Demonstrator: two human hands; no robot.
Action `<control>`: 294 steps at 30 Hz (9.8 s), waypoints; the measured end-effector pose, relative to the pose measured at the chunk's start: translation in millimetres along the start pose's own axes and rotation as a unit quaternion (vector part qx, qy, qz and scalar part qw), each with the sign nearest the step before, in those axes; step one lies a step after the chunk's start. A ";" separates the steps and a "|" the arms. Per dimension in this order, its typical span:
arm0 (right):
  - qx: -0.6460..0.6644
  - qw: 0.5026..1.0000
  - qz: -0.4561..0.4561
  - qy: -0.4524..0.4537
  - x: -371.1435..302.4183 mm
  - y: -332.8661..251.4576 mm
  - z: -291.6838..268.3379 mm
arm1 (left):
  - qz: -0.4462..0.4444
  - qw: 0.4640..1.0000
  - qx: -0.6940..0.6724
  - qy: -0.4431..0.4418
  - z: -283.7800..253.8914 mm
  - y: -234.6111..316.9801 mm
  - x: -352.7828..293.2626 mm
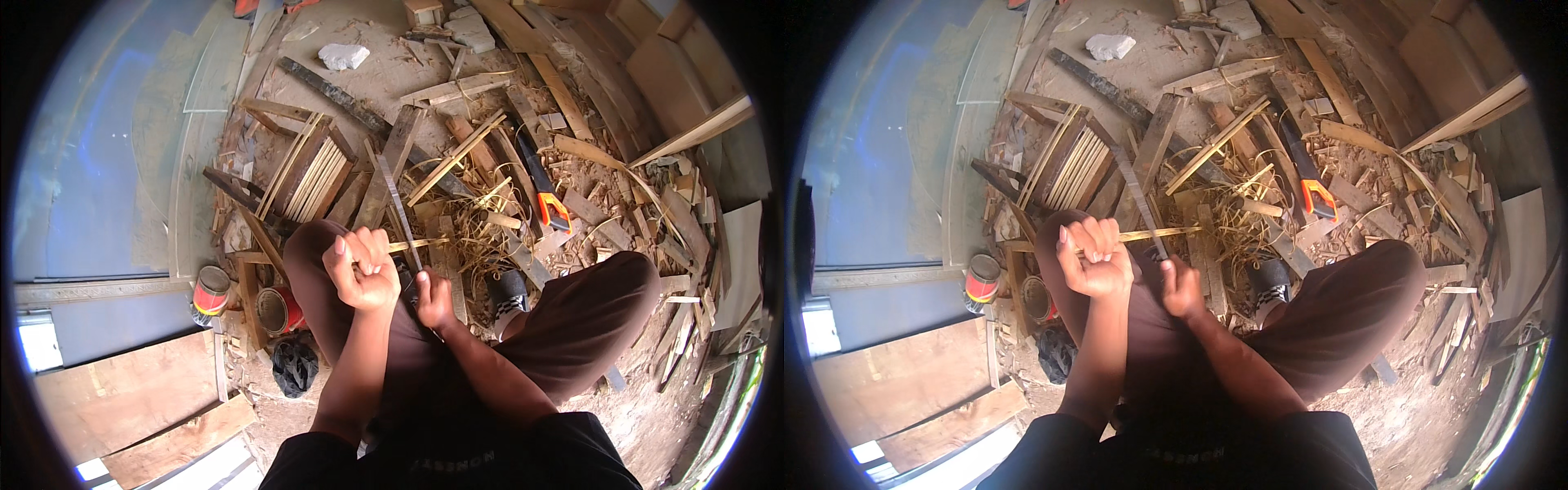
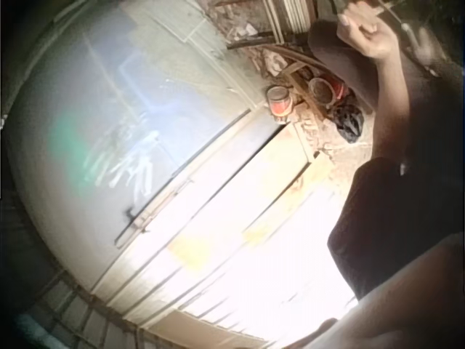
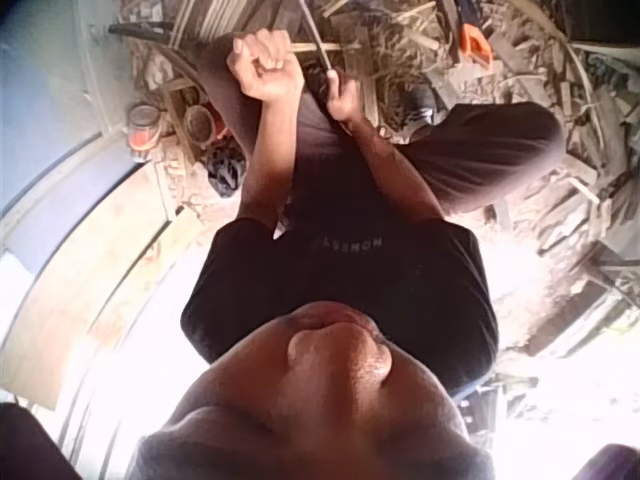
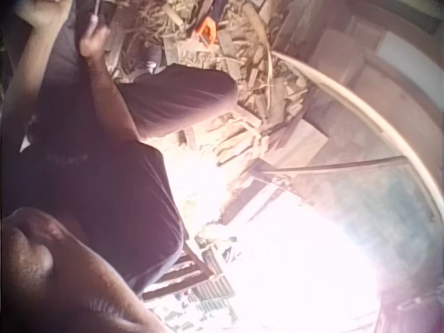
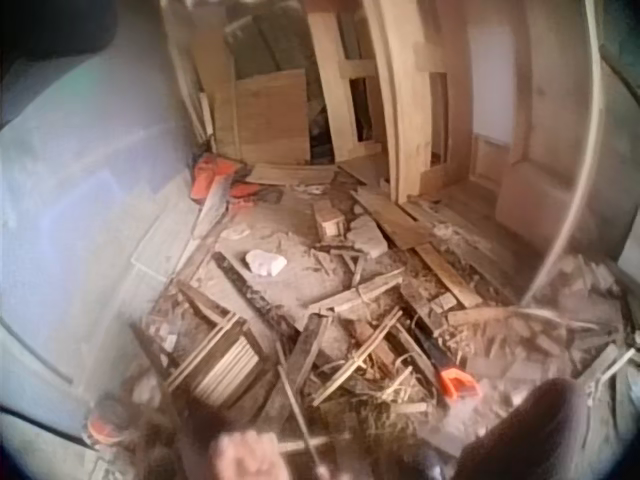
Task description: The person sits cross-legged on the floor and uses a knife to shave thin strips from a small wooden stick. They repeatedly scrape the blade along the stick to produce wood shavings, occasionally pausing to inspect the stick.
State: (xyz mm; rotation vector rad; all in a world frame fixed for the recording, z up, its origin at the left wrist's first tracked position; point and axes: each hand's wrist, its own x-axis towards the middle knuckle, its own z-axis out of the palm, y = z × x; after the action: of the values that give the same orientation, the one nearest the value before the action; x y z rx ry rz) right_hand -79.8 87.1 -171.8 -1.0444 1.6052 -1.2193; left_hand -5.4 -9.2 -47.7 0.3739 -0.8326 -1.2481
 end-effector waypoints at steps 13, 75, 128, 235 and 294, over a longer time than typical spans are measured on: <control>-0.018 0.998 -0.045 -0.044 -2.3 -7.6 -9.3 | -0.002 0.999 -0.032 -0.025 -3.1 4.4 3.1; -0.019 0.992 0.114 -0.052 -28.4 -14.4 -17.4 | -0.125 0.972 -0.018 -0.198 -30.9 16.0 15.2; 0.060 0.992 0.089 -0.064 -4.8 -73.9 -20.2 | -0.083 0.983 -0.001 -0.161 -10.8 -4.4 2.1; -0.030 0.994 0.093 -0.058 -10.0 -13.3 -31.2 | 0.101 0.984 0.141 0.049 -5.5 6.0 0.1; -0.019 1.000 0.006 0.015 5.3 16.7 -9.7 | 0.079 0.989 0.127 0.015 10.1 -15.3 8.8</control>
State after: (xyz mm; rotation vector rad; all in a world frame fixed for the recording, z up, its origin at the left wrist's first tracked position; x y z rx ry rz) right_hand -92.5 87.7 -187.3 -1.0437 1.6605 -1.2071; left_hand -22.4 -20.3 -48.1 0.5192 -0.9803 -0.9896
